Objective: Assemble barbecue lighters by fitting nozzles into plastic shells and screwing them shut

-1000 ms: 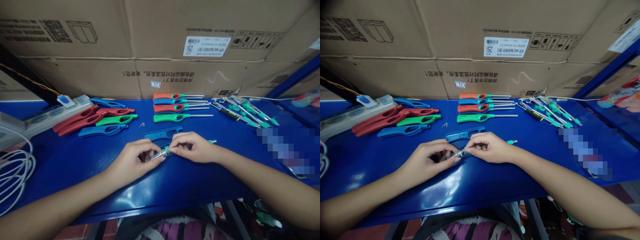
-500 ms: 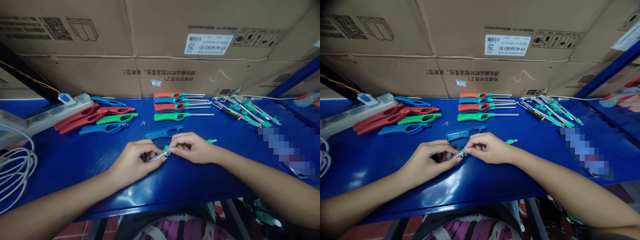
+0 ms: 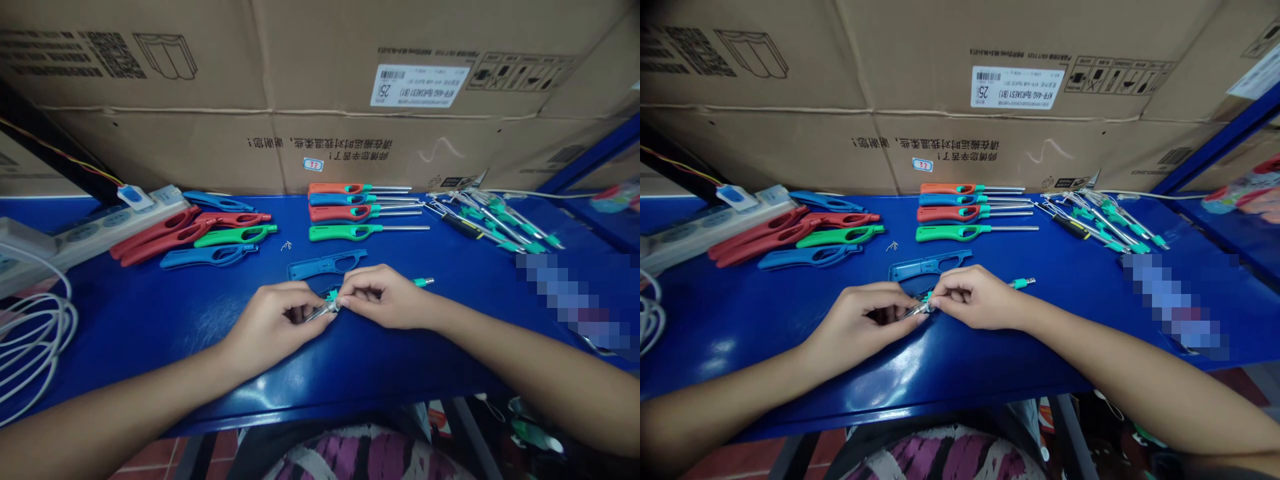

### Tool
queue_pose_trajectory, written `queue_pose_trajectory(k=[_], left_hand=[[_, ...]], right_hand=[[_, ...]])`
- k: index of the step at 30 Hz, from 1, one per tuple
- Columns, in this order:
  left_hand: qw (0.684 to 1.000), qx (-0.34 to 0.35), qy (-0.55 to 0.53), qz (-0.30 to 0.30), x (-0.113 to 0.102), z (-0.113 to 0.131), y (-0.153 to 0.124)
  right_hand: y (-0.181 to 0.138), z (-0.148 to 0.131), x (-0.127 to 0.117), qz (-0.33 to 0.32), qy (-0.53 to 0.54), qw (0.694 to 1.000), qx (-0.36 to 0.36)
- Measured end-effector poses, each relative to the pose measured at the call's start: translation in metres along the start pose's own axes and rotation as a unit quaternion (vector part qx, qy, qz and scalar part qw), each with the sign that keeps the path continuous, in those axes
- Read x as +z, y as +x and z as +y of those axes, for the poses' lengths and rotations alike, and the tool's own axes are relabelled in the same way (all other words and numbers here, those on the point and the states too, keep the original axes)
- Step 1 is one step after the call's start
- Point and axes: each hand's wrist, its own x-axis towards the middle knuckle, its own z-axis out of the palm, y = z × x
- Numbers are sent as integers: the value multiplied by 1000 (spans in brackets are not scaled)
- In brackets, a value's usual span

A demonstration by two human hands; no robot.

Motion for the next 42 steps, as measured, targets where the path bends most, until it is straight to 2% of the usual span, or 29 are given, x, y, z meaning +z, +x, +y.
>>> queue_pose_trajectory(k=[3,9,16,25,34,38,42], left_hand=[[1000,7,6,3,0,1,-1],[997,57,28,42,-5,5,0],[994,83,58,38,-8,4,0],[994,90,47,45,-8,2,1],[989,120,82,30,-6,1,-1],[985,134,112,0,-18,1,3],[977,145,150,-54,-34,3,6]], right_hand=[[0,-1,0,3,0,1000,-3],[2,-2,-2,0,101,992,69],[4,0,-3,8,168,984,59],[5,-1,-3,22,178,982,61],[4,-3,-3,9,149,987,55],[3,-3,-2,11,118,991,62],[0,0,-2,10,158,983,89]])
